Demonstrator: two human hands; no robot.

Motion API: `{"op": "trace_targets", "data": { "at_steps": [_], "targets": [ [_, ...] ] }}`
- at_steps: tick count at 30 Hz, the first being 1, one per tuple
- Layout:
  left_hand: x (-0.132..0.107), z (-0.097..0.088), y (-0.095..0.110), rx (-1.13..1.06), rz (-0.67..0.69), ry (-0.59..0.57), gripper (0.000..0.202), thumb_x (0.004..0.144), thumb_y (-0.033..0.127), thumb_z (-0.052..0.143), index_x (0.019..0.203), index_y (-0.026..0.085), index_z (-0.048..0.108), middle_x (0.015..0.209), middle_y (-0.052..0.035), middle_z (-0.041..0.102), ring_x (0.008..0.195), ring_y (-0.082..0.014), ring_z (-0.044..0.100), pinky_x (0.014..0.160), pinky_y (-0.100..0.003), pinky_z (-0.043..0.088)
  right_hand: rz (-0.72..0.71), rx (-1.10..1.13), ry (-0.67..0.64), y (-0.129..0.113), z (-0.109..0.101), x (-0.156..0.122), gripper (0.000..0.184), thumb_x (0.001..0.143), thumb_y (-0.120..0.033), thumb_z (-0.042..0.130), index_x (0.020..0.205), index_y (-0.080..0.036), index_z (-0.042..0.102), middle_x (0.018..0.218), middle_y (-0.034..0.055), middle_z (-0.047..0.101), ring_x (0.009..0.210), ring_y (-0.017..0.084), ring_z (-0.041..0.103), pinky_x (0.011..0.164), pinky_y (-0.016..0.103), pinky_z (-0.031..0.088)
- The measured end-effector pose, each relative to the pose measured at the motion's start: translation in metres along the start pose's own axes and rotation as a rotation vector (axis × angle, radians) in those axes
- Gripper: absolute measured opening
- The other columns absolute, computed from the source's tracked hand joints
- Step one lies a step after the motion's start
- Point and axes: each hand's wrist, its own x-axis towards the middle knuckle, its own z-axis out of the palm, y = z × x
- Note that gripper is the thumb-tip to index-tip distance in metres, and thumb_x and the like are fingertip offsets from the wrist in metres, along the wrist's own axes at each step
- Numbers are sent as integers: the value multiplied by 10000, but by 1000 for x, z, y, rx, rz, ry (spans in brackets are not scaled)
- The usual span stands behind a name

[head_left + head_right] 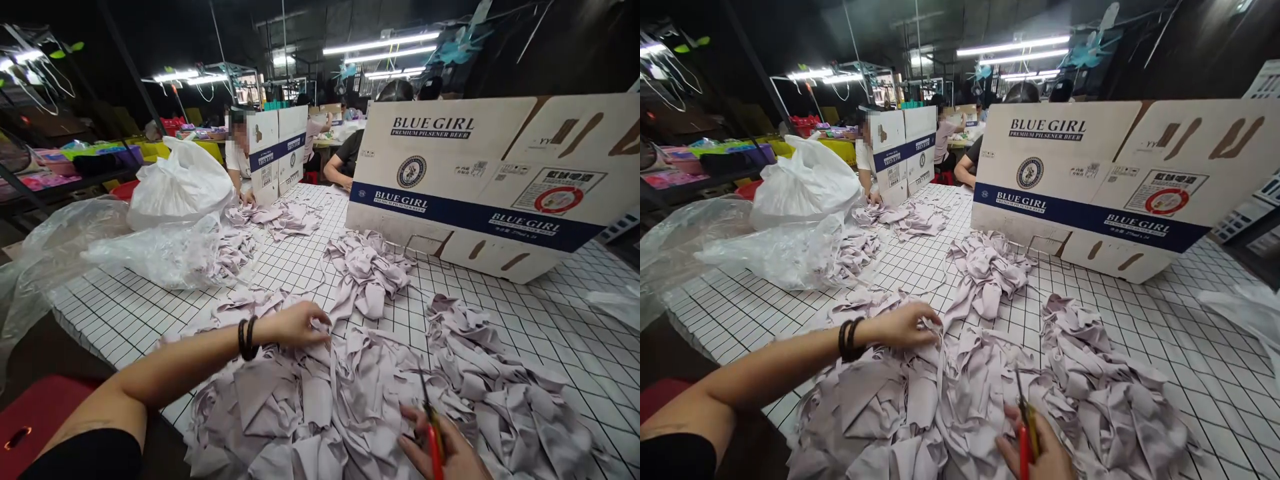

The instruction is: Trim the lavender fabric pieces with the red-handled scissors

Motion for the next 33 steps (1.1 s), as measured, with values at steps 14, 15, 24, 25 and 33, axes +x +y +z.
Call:
{"op": "trace_targets", "data": {
  "at_steps": [14,15,24,25,33],
  "targets": [
    [-34,68,28,216,84,-48,297,800,452,675,858,160,679,820,-92,676,799,-254,604,704,-347,458,-52,-150,-62,-37,10,-15,261,738,-437,674,798,-210,560,661,-26,587,602,169,545,581,281,434],
    [-32,74,30,228,56,-65,282,806,443,668,783,161,669,760,-84,670,761,-250,600,677,-339,448,-66,-133,-91,-42,14,-16,265,738,-439,684,790,-210,561,652,-31,576,597,162,533,575,276,426],
    [-67,106,69,463,316,67,204,905,313,550,790,159,618,626,-43,619,596,-192,579,581,-296,442,169,371,-242,-55,22,-10,444,680,-600,712,654,-195,532,547,-34,547,451,116,479,471,255,401],
    [-74,110,74,490,348,55,195,914,304,547,797,163,615,630,-35,625,587,-189,582,569,-293,442,193,415,-289,-55,24,-9,430,636,-548,772,631,-189,536,533,-39,544,451,110,479,464,245,398],
    [-118,102,76,290,132,-21,325,887,120,552,1189,239,543,947,-43,673,761,-191,648,633,-285,517,215,728,-213,-53,48,-2,388,489,-299,877,668,-190,551,565,-63,553,488,106,537,470,222,440]
  ]
}}
